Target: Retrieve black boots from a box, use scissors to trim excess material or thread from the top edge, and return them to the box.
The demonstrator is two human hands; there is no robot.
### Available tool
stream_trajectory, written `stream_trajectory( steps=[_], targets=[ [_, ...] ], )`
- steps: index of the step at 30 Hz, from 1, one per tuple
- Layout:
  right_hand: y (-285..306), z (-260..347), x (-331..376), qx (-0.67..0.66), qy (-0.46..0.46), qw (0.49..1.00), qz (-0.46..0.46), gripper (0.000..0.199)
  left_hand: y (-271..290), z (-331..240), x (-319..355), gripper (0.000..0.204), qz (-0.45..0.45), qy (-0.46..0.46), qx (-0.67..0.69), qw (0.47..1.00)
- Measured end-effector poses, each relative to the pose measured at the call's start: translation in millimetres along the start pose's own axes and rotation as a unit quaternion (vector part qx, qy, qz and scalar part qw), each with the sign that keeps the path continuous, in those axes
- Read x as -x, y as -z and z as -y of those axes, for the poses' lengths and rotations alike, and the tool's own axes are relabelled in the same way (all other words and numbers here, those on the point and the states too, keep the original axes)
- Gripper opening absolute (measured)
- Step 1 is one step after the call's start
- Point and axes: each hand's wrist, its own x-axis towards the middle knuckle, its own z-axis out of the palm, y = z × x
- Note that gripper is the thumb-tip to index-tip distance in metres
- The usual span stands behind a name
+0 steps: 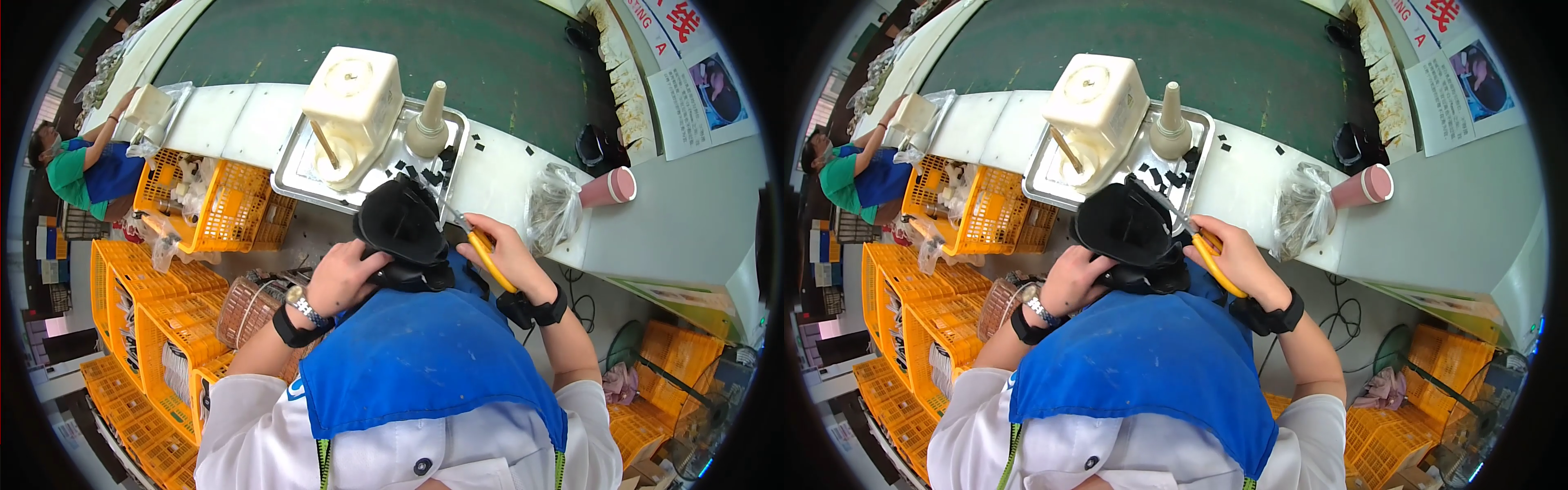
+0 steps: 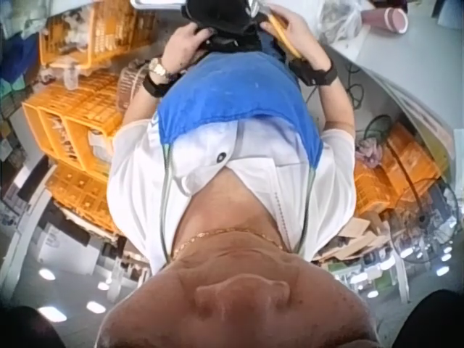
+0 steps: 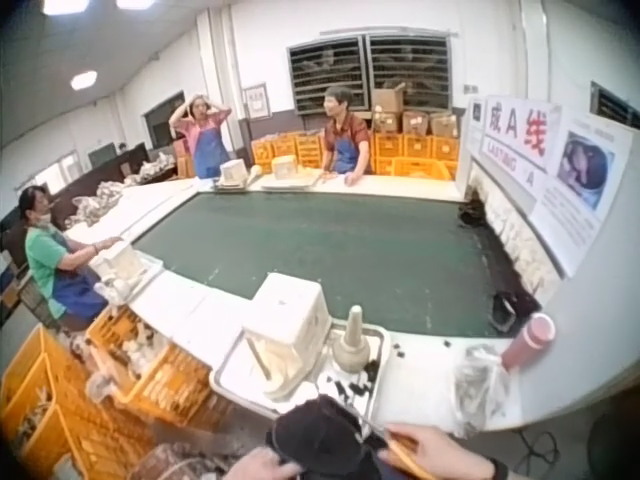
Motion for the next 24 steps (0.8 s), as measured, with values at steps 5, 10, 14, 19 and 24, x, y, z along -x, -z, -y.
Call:
stream_trajectory(
  steps=[5, 10, 14, 19, 24],
  targets=[
    [9, -11, -15, -0.152, -0.039, 0.987, -0.040, 0.041, 44, 32, -4, 0.059, 0.061, 0.121, 0.180, 0.974],
    [9, 1, -31, -0.333, -0.023, 0.942, 0.007, 0.040, 58, 48, -13, 0.085, 0.056, 0.153, 0.320, 0.933],
    [-3, 12, -32, -0.339, -0.029, 0.938, 0.060, 0.039, 33, 47, -19, 0.089, 0.110, 0.134, 0.367, 0.914],
    [-25, -4, -32, -0.359, -0.043, 0.932, 0.013, 0.038, 26, 42, -21, 0.068, 0.119, 0.119, 0.491, 0.855],
    [-25, 15, -25, -0.401, -0.013, 0.916, 0.019, 0.036, 25, 36, -27, 0.053, 0.131, 0.101, 0.382, 0.909]
  ],
)
